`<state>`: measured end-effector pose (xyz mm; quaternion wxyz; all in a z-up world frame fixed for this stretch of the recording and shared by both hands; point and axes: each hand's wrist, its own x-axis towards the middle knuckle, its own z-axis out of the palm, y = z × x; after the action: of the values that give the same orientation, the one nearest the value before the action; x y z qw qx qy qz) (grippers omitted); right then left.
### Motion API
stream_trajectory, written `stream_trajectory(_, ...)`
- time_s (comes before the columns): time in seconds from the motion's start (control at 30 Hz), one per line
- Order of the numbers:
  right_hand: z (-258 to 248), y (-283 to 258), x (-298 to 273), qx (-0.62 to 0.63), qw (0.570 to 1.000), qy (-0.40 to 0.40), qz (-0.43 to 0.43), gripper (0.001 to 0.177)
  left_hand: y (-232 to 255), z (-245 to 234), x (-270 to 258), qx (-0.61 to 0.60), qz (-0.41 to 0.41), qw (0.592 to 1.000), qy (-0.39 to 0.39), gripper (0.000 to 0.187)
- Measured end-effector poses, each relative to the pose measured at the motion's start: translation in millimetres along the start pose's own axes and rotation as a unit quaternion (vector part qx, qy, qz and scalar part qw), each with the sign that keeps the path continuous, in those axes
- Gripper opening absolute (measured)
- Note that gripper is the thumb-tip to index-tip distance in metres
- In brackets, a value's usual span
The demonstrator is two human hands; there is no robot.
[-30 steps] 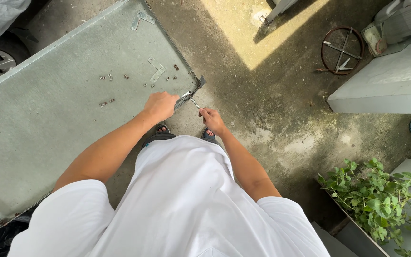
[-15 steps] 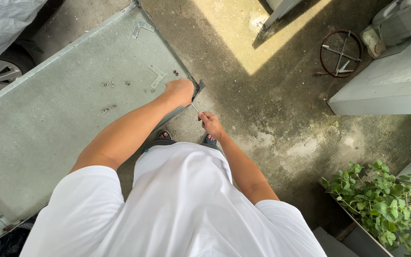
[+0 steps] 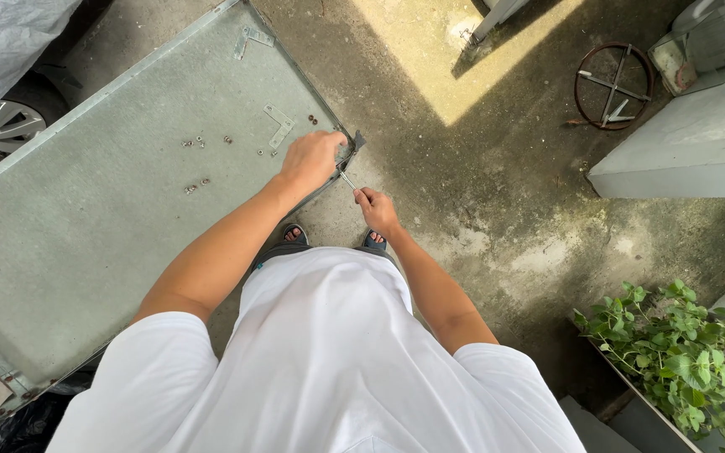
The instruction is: The recorder is using an adjustable wrench and a screwdriver to fasten screws and nuts onto a metal shelving panel and brackets.
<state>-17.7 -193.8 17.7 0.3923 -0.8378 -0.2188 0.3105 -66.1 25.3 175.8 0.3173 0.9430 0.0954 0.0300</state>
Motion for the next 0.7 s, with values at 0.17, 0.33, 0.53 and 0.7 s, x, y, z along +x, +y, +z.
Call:
stream_trajectory(0.17, 2.7, -24.5, -12.2, -0.041, 0.998, 0.045, 0.025, 0.034, 3.9, 11.8, 15.1, 0.024, -0.036, 0.999, -0.002, 0.021)
stream_trajectory(0.33, 1.7, -36.8, -16.3, -0.172, 0.983, 0.043, 0.037, 0.033, 19.2, 20.3, 45.9, 0.033, -0.069, 0.997, -0.016, 0.014)
stream_trajectory(0.53, 15.5, -16.4, -17.9, -0.279, 0.940, 0.170, -0.093, 0.030, 25.2, 35.2, 96.1, 0.046, -0.125, 0.991, -0.027, 0.017)
stream_trajectory(0.7, -15.5, -76.0, -27.6, 0.024, 0.985, -0.008, 0.172, 0.028, 24.6, 34.4, 102.6, 0.020, -0.140, 0.986, -0.086, 0.021)
